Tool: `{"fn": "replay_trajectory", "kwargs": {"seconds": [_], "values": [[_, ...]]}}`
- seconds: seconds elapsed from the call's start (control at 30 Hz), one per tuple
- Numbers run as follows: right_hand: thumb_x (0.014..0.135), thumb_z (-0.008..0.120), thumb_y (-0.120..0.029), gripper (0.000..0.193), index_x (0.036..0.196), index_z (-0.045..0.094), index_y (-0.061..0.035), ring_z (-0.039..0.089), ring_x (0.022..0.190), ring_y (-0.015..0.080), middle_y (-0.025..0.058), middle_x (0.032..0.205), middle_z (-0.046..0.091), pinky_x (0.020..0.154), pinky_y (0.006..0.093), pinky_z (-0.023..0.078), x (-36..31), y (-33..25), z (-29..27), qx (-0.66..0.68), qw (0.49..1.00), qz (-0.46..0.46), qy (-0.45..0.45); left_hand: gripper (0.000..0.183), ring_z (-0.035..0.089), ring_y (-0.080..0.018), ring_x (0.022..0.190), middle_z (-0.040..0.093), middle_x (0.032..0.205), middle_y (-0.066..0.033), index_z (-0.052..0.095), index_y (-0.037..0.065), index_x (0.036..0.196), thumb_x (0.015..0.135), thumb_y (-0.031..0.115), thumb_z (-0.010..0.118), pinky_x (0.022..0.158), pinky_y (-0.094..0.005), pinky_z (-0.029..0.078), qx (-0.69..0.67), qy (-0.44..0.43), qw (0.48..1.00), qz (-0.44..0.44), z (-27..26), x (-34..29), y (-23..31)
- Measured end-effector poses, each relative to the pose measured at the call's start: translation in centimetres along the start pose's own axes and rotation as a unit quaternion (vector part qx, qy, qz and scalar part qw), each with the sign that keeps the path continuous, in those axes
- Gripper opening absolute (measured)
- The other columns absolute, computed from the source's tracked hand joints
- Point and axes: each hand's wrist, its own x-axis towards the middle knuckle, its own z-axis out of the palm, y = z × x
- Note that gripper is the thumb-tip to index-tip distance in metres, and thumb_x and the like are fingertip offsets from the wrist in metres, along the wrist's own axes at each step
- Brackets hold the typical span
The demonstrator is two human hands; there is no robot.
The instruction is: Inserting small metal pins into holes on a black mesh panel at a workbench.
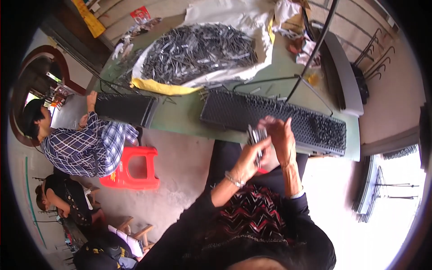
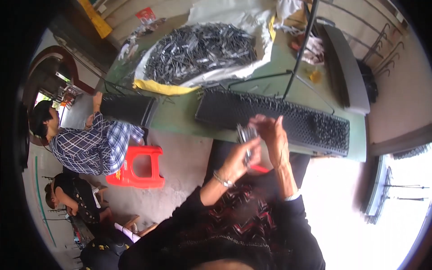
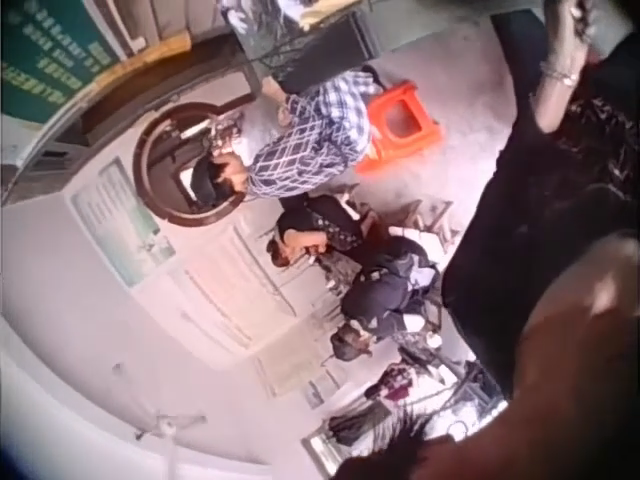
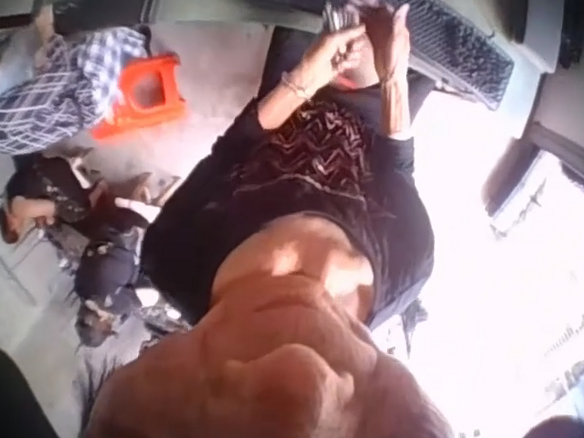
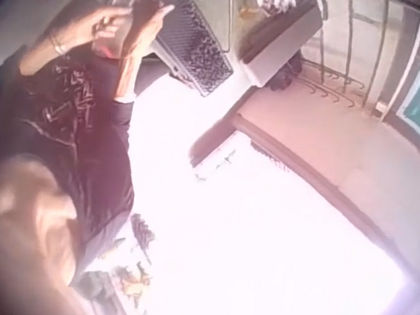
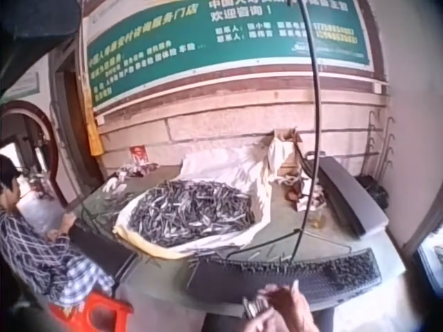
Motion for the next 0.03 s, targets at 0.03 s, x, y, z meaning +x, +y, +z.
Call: {"fn": "replay_trajectory", "kwargs": {"seconds": [0.03], "values": [[0.096, 0.018, -0.064, 0.08, 0.132, 0.042, 0.0027, 0.049, 0.124, 0.0302, 0.0203, 0.134, 0.05, 0.111, 0.0429, 0.031, 0.07, 0.36, 0.18, 0.049, 0.998, -0.004, 0.032, 0.014, 0.047, -0.0068, 0.052, 0.052, 0.067, 0.0023, 0.058, 0.006, 0.095, 0.092, 0.018, 0.062, 0.041, -0.02, 0.035, -0.011, 0.015, 0.999, 0.047, 0.26, 0.96, 0.66]]}}
